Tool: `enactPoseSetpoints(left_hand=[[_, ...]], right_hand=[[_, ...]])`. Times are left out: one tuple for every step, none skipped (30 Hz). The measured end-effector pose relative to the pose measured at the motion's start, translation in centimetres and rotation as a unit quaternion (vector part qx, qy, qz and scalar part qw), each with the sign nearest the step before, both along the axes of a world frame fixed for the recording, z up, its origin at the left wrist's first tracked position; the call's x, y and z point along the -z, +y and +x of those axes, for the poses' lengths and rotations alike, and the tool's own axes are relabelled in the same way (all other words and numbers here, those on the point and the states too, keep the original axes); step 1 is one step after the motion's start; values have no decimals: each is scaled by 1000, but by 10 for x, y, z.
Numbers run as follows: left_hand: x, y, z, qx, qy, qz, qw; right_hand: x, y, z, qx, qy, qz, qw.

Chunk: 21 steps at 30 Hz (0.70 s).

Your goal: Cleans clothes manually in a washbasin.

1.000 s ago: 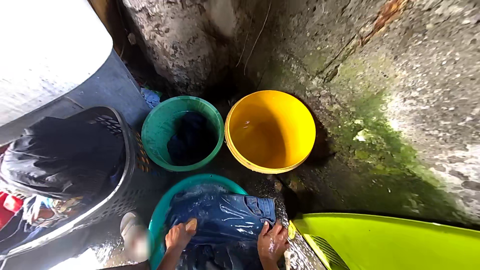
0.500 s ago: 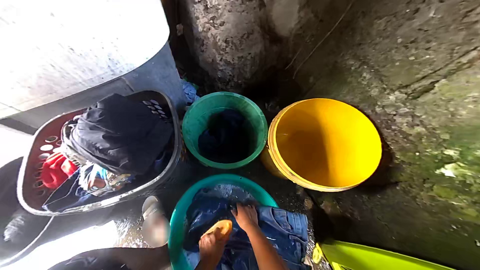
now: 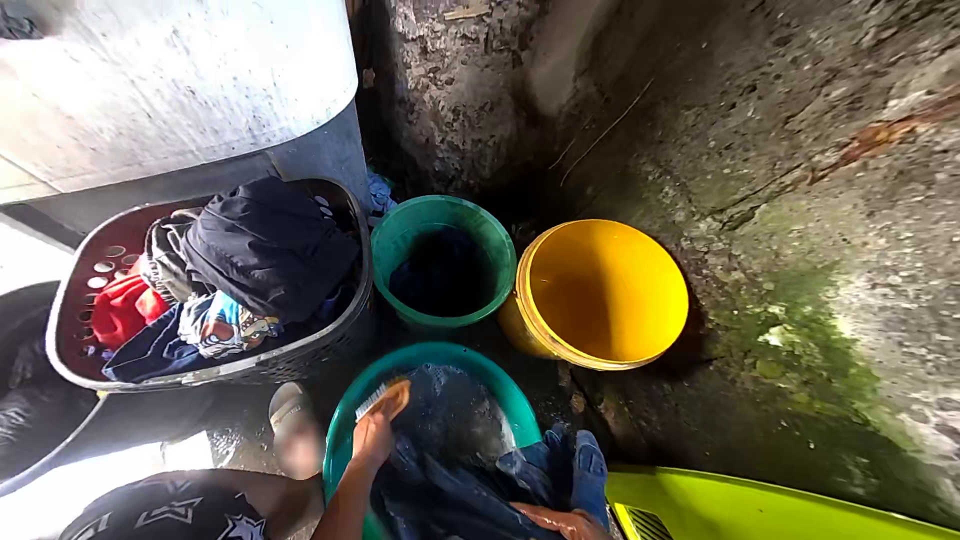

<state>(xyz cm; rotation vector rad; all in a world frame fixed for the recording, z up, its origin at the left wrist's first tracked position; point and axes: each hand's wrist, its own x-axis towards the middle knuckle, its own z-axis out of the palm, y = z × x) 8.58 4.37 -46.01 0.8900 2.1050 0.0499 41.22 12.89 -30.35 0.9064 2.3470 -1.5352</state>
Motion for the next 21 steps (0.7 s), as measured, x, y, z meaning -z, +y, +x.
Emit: enactPoseSetpoints(left_hand=[[3,2,9,51,-9,-12,999],[9,3,18,99,-17,-24,995],[16,2,27,145,-23,-41,988],[24,-2,33,180,-27,-60,981],[29,-6,33,191,-38,-75,978],[26,-9,25,177,-63,-80,979],[19,-10,11,147,-95,-64,982],[9,-10,-8,113,-125,-29,985],[-4,-7,-26,87,-147,14,985],[-19,-1,-41,67,-157,59,984],[-33,6,-49,46,-151,91,983],[-41,14,-53,26,-131,109,985],[-45,21,-52,5,-100,120,988],[-45,28,-47,-15,-68,123,990],[-43,34,-38,-30,-33,112,993],[-41,40,-28,-43,6,91,995],[-36,43,-17,-58,40,72,995],[-27,41,-7,-77,62,60,993],[-11,37,3,-100,71,50,991],[10,29,12,-126,73,39,989],[32,18,18,-156,73,28,985]], right_hand=[[-6,-2,0,-8,-7,-10,1000],[-11,-4,-1,-14,-13,-21,1000],[-13,-8,-1,-17,-8,-24,1000],[-13,-13,1,-18,10,-17,1000],[-12,-15,4,-20,37,-10,999],[-14,-13,8,-25,58,-13,998],[-19,-8,12,-30,73,-22,997],[-24,2,18,-27,79,-39,996],[-28,15,25,-8,69,-63,996],[-26,28,32,27,49,-65,996],[-19,40,38,74,6,-31,997],[-8,49,38,126,-70,43,989],[6,54,30,162,-172,133,963],[26,52,20,186,-243,208,929],[53,45,12,215,-255,265,905],[79,35,6,246,-251,288,891],[102,24,0,280,-253,267,887],[122,12,-3,320,-250,225,885],[141,3,-3,371,-229,193,879],[156,-4,-5,423,-201,190,863],[168,-8,-9,467,-178,203,842]])
